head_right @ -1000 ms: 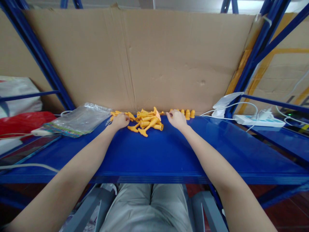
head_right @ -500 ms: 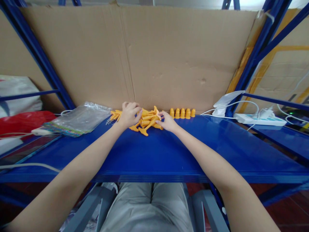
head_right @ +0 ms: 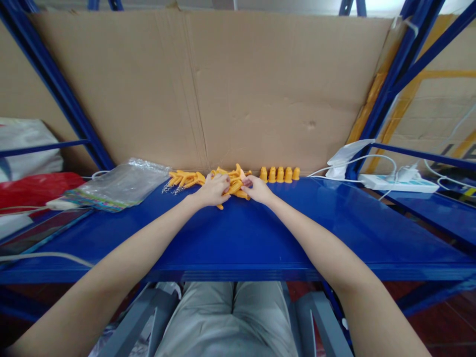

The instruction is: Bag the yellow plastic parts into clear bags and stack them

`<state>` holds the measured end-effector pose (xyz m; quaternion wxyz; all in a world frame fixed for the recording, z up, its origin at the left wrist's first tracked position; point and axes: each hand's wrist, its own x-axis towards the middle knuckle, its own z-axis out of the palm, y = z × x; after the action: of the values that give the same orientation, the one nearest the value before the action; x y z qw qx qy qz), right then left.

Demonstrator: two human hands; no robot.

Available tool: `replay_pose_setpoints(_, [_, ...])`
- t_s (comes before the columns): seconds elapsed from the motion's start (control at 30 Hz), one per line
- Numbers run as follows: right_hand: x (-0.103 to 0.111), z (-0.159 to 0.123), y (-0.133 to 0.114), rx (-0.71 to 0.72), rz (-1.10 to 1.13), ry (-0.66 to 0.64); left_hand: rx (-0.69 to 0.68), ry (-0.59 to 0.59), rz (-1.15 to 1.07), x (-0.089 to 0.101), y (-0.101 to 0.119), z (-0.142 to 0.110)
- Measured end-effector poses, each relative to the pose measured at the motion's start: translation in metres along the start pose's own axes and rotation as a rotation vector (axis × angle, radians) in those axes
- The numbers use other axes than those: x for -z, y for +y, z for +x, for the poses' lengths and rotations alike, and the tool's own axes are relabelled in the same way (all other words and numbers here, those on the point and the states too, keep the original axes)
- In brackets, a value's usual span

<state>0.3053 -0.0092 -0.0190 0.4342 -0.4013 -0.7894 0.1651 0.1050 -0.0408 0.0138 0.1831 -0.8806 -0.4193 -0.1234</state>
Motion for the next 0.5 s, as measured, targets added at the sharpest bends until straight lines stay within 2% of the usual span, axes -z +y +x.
replay_pose_setpoints(0.2, [0.009, 0.0, -0.004, 0.139, -0.151, -0.008, 0.001, 0.074, 0.02, 0.006, 0.006, 0.002])
replay_pose_setpoints(0.37, [0.026, -0.004, -0.027, 0.297, -0.494, 0.117, -0.041, 0.153, 0.057, 0.008, 0.007, 0.005])
replay_pose_setpoints(0.5, [0.035, -0.009, -0.045, 0.436, -0.744, 0.033, -0.093, 0.207, 0.074, 0.009, 0.005, 0.005])
